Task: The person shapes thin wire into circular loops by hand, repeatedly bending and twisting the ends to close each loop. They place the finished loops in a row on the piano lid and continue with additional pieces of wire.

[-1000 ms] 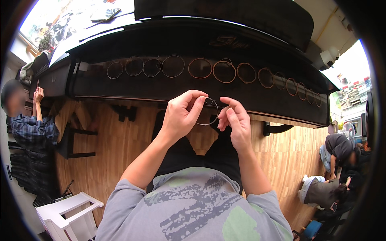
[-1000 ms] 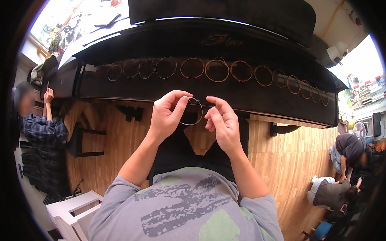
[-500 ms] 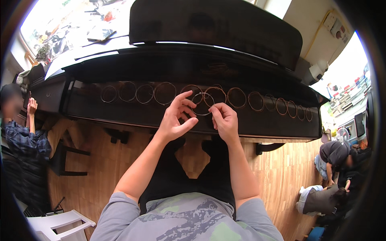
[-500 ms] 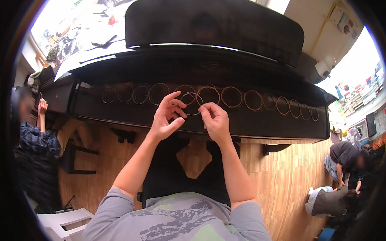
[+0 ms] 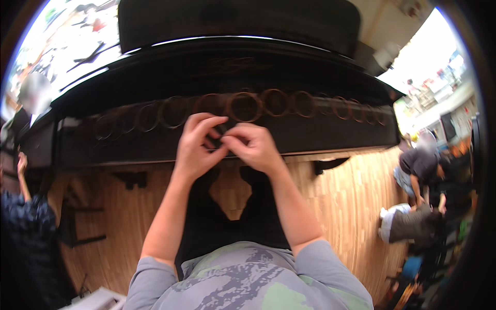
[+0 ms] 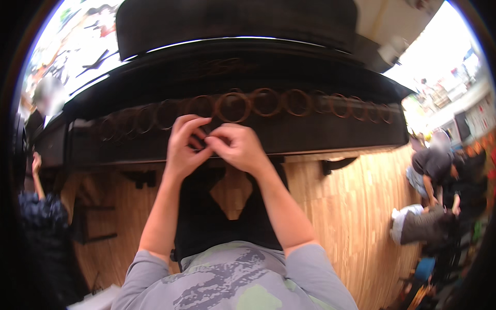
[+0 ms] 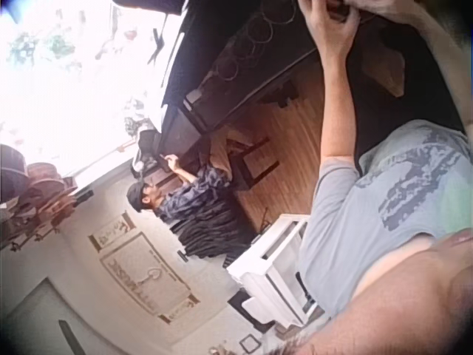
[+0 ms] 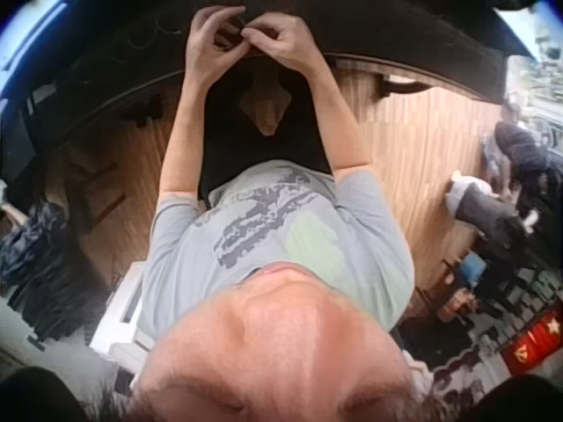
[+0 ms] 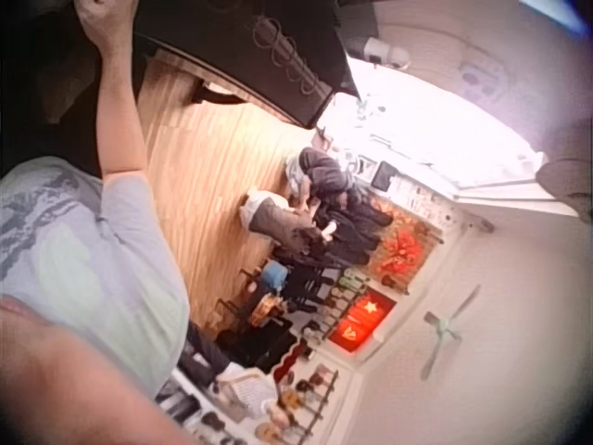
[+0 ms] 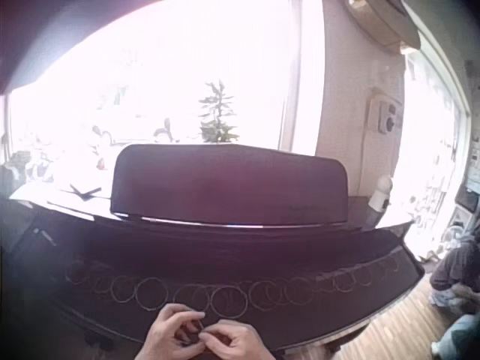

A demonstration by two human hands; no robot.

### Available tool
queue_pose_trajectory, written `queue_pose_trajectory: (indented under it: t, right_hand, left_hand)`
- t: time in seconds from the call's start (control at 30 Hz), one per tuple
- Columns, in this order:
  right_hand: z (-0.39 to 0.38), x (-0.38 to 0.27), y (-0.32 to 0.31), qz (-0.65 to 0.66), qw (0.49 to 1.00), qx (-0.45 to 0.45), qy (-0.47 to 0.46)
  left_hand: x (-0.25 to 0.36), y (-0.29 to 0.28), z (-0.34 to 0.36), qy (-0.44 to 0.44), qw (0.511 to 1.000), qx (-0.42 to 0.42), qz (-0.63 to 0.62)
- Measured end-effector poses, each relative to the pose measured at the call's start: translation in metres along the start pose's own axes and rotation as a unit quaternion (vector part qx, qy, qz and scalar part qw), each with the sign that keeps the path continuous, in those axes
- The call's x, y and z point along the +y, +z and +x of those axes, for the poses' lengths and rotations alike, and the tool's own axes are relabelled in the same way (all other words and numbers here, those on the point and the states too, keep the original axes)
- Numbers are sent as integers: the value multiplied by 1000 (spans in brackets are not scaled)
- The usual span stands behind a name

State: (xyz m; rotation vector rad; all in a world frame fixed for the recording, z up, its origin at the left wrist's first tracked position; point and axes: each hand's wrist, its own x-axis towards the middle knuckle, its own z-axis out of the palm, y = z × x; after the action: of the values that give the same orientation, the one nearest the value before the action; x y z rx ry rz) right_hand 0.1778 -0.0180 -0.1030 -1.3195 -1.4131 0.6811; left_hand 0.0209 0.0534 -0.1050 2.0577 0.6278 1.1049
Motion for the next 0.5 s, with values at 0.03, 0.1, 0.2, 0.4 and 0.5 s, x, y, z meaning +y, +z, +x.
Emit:
queue_pose_trajectory:
  t: [0.03,0.1,0.2,0.4,0.5]
  right_hand:
    - [-2,8,-2,-3,1000,8,-28]
    - [-9,9,-6,83,996,26,11]
    - [-5,8,-8,83,996,24,24]
    - [-4,20,-11,146,989,14,3]
    - [-3,20,-11,165,986,11,4]
  left_hand:
    - [4,1,1,1,1000,3,-6]
    - [7,1,2,9,999,7,-36]
    - [1,-12,-1,-7,995,-3,-102]
    - [-15,-125,-3,-35,986,146,67]
    - [-64,-211,-9,-77,937,261,220]
